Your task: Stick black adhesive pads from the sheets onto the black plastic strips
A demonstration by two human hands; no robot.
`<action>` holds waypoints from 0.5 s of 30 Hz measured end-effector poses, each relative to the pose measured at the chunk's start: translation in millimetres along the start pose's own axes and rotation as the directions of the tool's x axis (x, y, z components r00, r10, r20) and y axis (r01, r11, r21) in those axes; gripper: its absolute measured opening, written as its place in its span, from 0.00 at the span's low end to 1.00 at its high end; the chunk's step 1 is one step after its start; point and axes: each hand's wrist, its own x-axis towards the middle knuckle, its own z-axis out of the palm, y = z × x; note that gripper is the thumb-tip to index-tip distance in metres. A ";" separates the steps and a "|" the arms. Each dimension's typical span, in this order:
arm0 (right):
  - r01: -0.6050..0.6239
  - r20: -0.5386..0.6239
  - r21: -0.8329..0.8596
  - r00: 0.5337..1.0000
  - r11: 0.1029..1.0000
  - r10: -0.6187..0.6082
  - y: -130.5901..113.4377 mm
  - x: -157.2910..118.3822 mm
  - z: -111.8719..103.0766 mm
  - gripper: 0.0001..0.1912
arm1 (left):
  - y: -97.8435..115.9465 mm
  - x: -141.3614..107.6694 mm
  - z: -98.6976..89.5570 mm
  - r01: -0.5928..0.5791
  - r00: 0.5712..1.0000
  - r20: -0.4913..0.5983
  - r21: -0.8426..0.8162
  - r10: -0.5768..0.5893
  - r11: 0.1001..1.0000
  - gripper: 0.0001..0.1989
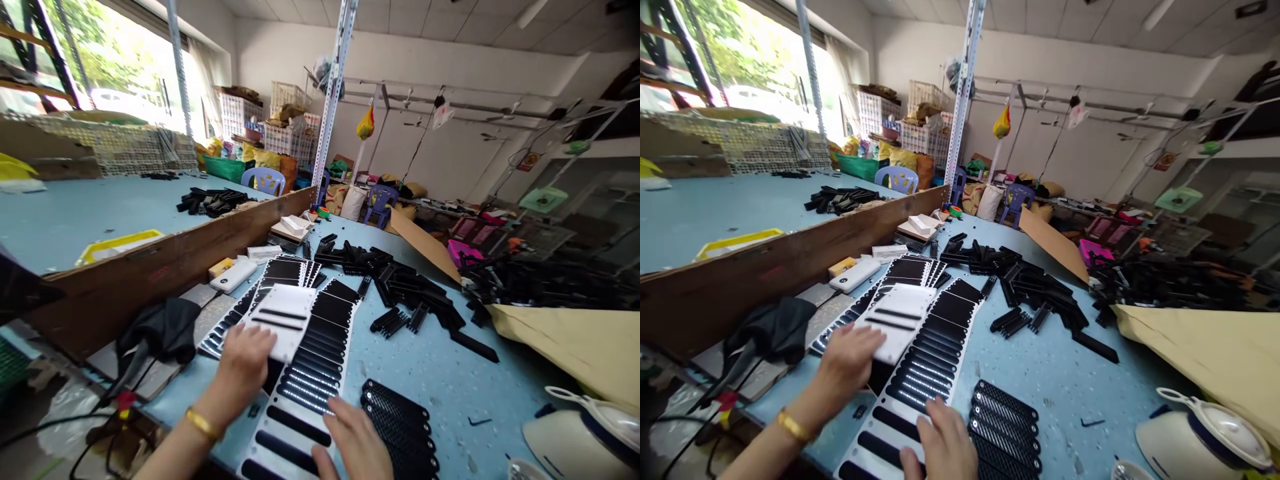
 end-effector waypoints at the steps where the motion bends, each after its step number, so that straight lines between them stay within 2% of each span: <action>1: -0.005 -0.009 0.016 1.000 1.000 0.005 -0.6 7.9 -1.1 0.17 | 9.1 -24.3 2.3 -0.052 0.998 -0.025 -0.013 0.052 0.999 0.20; 3: -0.012 0.040 0.037 0.999 0.999 0.010 -4.8 13.4 1.8 0.20 | 24.0 -71.9 9.1 -0.214 0.957 -0.206 -0.036 0.202 0.976 0.19; 5: 0.010 0.136 0.043 0.991 0.999 -0.016 -11.8 2.7 11.7 0.26 | 34.5 -111.9 13.9 -0.261 0.938 -0.252 -0.062 0.238 0.963 0.19; 7: 0.042 0.220 0.047 0.974 0.998 -0.052 -20.1 -19.3 24.2 0.36 | 42.4 -139.8 13.0 -0.270 0.938 -0.251 -0.100 0.239 0.958 0.20; 9: 0.032 0.239 0.043 0.970 0.999 -0.041 -27.5 -42.5 33.4 0.38 | 50.2 -155.4 6.0 -0.270 0.942 -0.242 -0.135 0.232 0.953 0.23; 11: 0.022 0.227 0.039 0.973 0.999 -0.030 -31.4 -57.8 34.6 0.32 | 58.1 -161.9 -6.3 -0.251 0.953 -0.218 -0.174 0.212 0.952 0.25; 13: 0.080 0.235 0.055 0.968 0.995 -0.091 -29.9 -62.8 27.0 0.24 | 63.2 -164.3 -21.9 -0.205 0.969 -0.182 -0.220 0.166 0.954 0.24; 15: 0.158 0.278 0.080 0.945 0.984 -0.174 -24.9 -62.0 13.9 0.22 | 61.5 -167.0 -38.0 -0.108 0.985 -0.156 -0.275 0.067 0.955 0.24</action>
